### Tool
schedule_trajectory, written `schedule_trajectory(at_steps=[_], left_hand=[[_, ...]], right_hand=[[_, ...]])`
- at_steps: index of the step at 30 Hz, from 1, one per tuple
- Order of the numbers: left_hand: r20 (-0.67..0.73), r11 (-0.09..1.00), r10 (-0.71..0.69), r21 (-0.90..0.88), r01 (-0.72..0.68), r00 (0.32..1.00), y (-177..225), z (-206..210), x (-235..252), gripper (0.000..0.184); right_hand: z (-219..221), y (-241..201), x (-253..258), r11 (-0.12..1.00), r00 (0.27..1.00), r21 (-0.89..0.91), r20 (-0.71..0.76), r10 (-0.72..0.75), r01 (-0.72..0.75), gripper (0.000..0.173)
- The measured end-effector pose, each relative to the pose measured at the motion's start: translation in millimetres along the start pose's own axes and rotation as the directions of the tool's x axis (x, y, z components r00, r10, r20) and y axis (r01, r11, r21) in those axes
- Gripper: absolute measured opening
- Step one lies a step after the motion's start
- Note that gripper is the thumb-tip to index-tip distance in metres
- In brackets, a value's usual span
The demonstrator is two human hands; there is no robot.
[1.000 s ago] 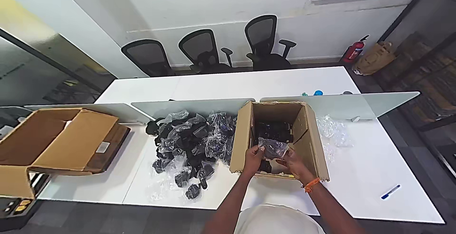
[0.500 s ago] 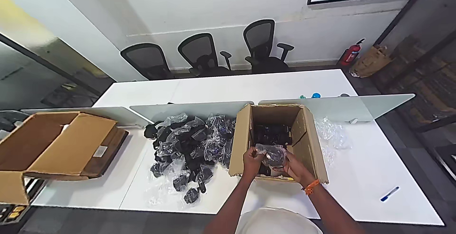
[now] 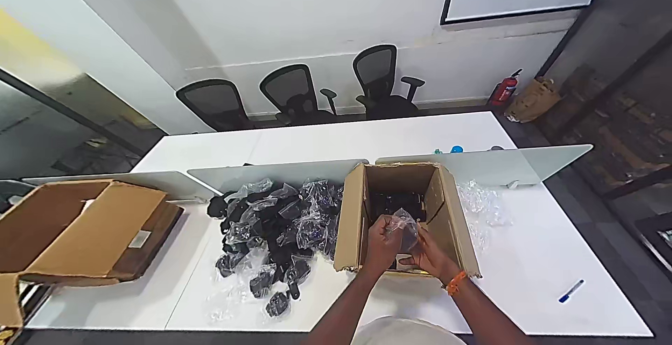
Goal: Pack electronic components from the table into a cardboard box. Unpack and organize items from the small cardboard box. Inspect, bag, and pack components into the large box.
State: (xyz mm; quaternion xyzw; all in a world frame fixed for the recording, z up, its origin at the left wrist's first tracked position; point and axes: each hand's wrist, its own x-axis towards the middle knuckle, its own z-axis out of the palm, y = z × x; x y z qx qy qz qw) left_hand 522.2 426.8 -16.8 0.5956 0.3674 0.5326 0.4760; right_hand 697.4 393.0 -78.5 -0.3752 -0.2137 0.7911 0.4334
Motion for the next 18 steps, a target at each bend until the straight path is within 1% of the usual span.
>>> schedule_trajectory(at_steps=[3, 5, 7, 10, 11, 12, 13, 15, 16, 17, 18], left_hand=[[0.052, 0.999, 0.020, 0.031, -0.022, 0.998, 8, 5, 1, 0.012], [0.066, 0.998, 0.031, 0.046, -0.034, 0.997, 9, 8, 2, 0.012], [0.002, 0.999, 0.044, 0.024, -0.044, 0.999, 12, 8, 9, 0.014], [-0.174, 0.996, -0.003, -0.085, -0.012, 0.985, 0, -1, 19, 0.018], [-0.227, 0.990, -0.050, -0.136, 0.019, 0.973, -9, -6, 21, 0.020], [-0.271, 0.976, -0.131, -0.204, 0.076, 0.954, -20, -13, 22, 0.025], [-0.307, 0.950, -0.238, -0.273, 0.155, 0.922, -33, -19, 23, 0.029], [-0.311, 0.868, -0.442, -0.387, 0.313, 0.841, -56, -29, 20, 0.036], [-0.305, 0.835, -0.500, -0.419, 0.357, 0.811, -65, -32, 17, 0.038], [-0.285, 0.817, -0.524, -0.436, 0.378, 0.803, -71, -34, 12, 0.040], [-0.272, 0.818, -0.519, -0.435, 0.378, 0.810, -75, -35, 8, 0.039]], right_hand=[[-2, 1, -2, 0.997, 0.999, 0.068, 0.039, -0.023, 0.020, 0.067], [-2, 3, -3, 0.995, 1.000, 0.097, 0.004, -0.023, 0.023, 0.065], [-2, 3, -4, 0.993, 1.000, 0.120, -0.025, -0.018, 0.021, 0.062], [-4, 5, -6, 0.987, 0.997, 0.160, -0.079, -0.013, 0.026, 0.050], [-3, 4, -6, 0.987, 0.992, 0.154, -0.127, -0.018, 0.038, 0.046], [-2, 3, -5, 0.989, 0.983, 0.137, -0.182, -0.032, 0.058, 0.043], [-2, 4, -4, 0.990, 0.972, 0.113, -0.226, -0.058, 0.085, 0.041], [-5, 5, -1, 0.984, 0.950, 0.078, -0.283, -0.132, 0.160, 0.041], [-6, 7, 0, 0.978, 0.941, 0.064, -0.290, -0.173, 0.200, 0.044], [-8, 7, 2, 0.973, 0.937, 0.033, -0.279, -0.210, 0.228, 0.047], [-8, 9, 4, 0.969, 0.933, -0.018, -0.265, -0.243, 0.247, 0.048]])
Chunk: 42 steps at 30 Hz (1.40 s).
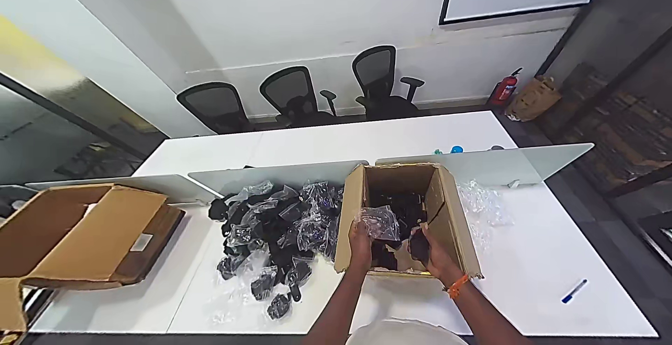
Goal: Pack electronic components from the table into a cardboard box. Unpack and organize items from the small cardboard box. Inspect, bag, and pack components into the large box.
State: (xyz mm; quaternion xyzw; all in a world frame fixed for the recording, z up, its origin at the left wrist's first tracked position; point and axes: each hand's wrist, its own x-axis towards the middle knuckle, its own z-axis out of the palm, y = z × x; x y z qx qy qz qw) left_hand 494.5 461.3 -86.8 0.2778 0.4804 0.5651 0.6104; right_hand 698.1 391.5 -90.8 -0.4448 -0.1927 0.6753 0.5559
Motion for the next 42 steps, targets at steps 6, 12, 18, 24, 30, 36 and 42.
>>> schedule_trajectory(at_steps=[6, 12, 18, 24, 30, 36, 42], left_hand=[[0.147, 0.988, 0.146, 0.034, -0.153, 0.978, -16, -15, -3, 0.036], [0.178, 0.974, 0.214, 0.035, -0.224, 0.960, -17, -17, -6, 0.028], [0.190, 0.970, 0.206, 0.086, -0.225, 0.960, -17, -14, -6, 0.027], [0.150, 0.974, 0.186, 0.102, -0.202, 0.971, -18, -15, -2, 0.041], [0.141, 0.984, 0.157, 0.061, -0.167, 0.977, -15, -15, -2, 0.045], [0.303, 0.985, 0.085, 0.120, -0.127, 0.949, -14, -18, -5, 0.049], [0.273, 0.967, 0.176, 0.131, -0.218, 0.946, -15, -20, -1, 0.102]], right_hand=[[3, 3, 4, 0.938, 0.985, -0.344, 0.170, 0.026, 0.035, 0.070], [11, 3, -2, 0.952, 0.970, -0.305, 0.233, 0.065, 0.010, 0.039], [0, 8, 7, 0.948, 0.987, -0.285, 0.119, -0.111, 0.140, 0.036], [-7, 12, 12, 0.845, 0.943, -0.424, 0.082, -0.322, 0.325, 0.032], [9, 15, 12, 0.663, 0.950, -0.709, 0.029, -0.312, 0.239, 0.043], [13, 8, 21, 0.699, 0.901, -0.613, 0.051, -0.431, 0.368, 0.034], [-16, -2, 26, 0.321, 0.861, -0.873, 0.187, -0.474, 0.366, 0.027]])
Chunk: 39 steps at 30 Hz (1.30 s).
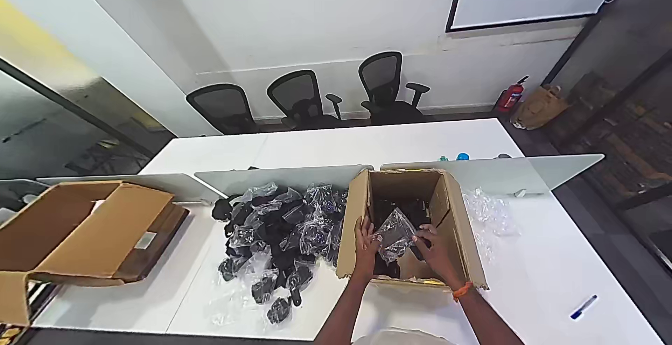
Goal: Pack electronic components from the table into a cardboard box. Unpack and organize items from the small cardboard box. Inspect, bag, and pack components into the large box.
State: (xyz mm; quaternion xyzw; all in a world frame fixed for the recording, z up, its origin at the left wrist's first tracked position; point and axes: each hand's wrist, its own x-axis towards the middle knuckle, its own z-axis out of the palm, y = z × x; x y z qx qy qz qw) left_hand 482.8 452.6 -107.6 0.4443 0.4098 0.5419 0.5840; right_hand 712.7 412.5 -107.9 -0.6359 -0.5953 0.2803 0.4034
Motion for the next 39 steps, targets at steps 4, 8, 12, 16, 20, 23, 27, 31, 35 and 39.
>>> schedule_trajectory(at_steps=[4, 8, 12, 16, 20, 23, 27, 31, 35, 39], left_hand=[[0.012, 0.970, 0.060, 0.237, -0.062, 0.998, 2, 4, -2, 0.081], [0.110, 0.926, 0.000, 0.375, -0.041, 0.994, -3, 9, 0, 0.043], [0.169, 0.888, -0.088, 0.459, 0.000, 0.982, -4, 5, 1, 0.052], [0.294, 0.858, -0.285, 0.503, 0.106, 0.912, -8, 7, 2, 0.067], [0.276, 0.889, -0.157, 0.459, 0.014, 0.948, -10, 6, 3, 0.043], [0.150, 0.922, -0.094, 0.386, 0.029, 0.984, -8, 3, 1, 0.019], [0.155, 0.938, -0.082, 0.345, 0.023, 0.985, -6, 4, -2, 0.017], [0.136, 0.934, -0.055, 0.357, 0.002, 0.989, -7, 6, -1, 0.018], [0.139, 0.904, 0.021, 0.421, -0.078, 0.990, -12, 5, -1, 0.015], [0.201, 0.811, 0.127, 0.543, -0.219, 0.971, -13, 4, 1, 0.014]], right_hand=[[-12, -1, -5, 0.955, 0.974, -0.291, 0.226, 0.004, 0.063, 0.025], [-19, -12, -10, 0.879, 0.967, -0.447, 0.251, -0.054, 0.165, 0.021], [-28, -9, -8, 0.863, 0.982, -0.471, 0.136, -0.134, 0.183, 0.016], [-26, -9, -6, 0.868, 0.993, -0.482, 0.077, -0.091, 0.117, 0.018], [-12, -8, -9, 0.892, 0.997, -0.450, 0.078, -0.015, 0.048, 0.022], [-9, -7, -14, 0.925, 0.995, -0.380, 0.088, 0.053, -0.016, 0.024], [-10, -2, -15, 0.927, 0.991, -0.373, 0.106, 0.084, -0.039, 0.026], [-10, -3, -14, 0.913, 0.983, -0.402, 0.128, 0.129, -0.067, 0.030], [-9, -10, -14, 0.901, 0.993, -0.423, 0.027, 0.117, -0.095, 0.052], [-10, -13, -15, 0.886, 0.988, -0.464, -0.126, -0.085, 0.017, 0.050]])
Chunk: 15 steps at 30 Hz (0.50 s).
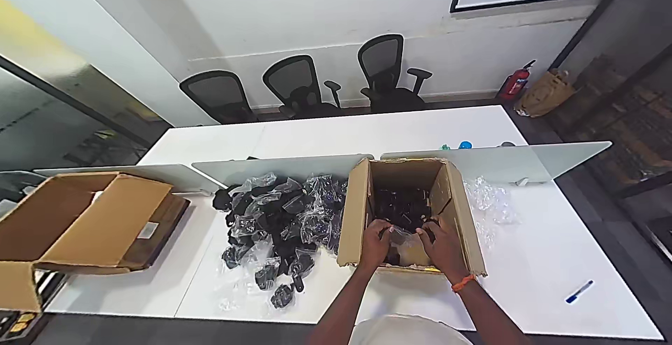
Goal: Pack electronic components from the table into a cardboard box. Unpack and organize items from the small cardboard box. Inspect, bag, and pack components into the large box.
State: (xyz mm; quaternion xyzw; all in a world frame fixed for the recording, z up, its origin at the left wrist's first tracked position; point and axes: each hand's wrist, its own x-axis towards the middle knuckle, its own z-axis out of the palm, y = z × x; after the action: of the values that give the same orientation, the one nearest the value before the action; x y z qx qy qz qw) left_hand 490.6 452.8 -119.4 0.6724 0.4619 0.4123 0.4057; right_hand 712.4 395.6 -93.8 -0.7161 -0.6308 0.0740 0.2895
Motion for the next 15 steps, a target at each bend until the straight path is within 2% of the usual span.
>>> schedule_trajectory(at_steps=[2, 7, 10, 12, 15], left_hand=[[0.021, 0.999, 0.025, 0.047, -0.026, 0.999, 2, -1, 1, 0.013], [0.120, 0.994, 0.049, 0.096, -0.061, 0.992, 3, 0, 1, 0.015], [0.146, 0.992, 0.070, 0.093, -0.084, 0.987, 4, 2, 0, 0.014], [0.168, 0.994, 0.060, 0.079, -0.074, 0.984, 6, 2, -1, 0.015], [0.189, 0.996, 0.031, 0.080, -0.047, 0.981, 8, 3, 0, 0.017]], right_hand=[[0, -3, 1, 0.999, 0.999, 0.013, -0.022, -0.039, 0.039, 0.050], [12, -17, 3, 0.995, 0.980, 0.029, 0.175, -0.100, 0.096, 0.058], [19, -20, 6, 0.988, 0.957, 0.080, 0.249, -0.146, 0.130, 0.044], [21, -16, 6, 0.977, 0.949, 0.190, 0.277, -0.149, 0.098, 0.031], [20, -9, 7, 0.938, 0.942, 0.343, 0.296, -0.157, 0.048, 0.029]])
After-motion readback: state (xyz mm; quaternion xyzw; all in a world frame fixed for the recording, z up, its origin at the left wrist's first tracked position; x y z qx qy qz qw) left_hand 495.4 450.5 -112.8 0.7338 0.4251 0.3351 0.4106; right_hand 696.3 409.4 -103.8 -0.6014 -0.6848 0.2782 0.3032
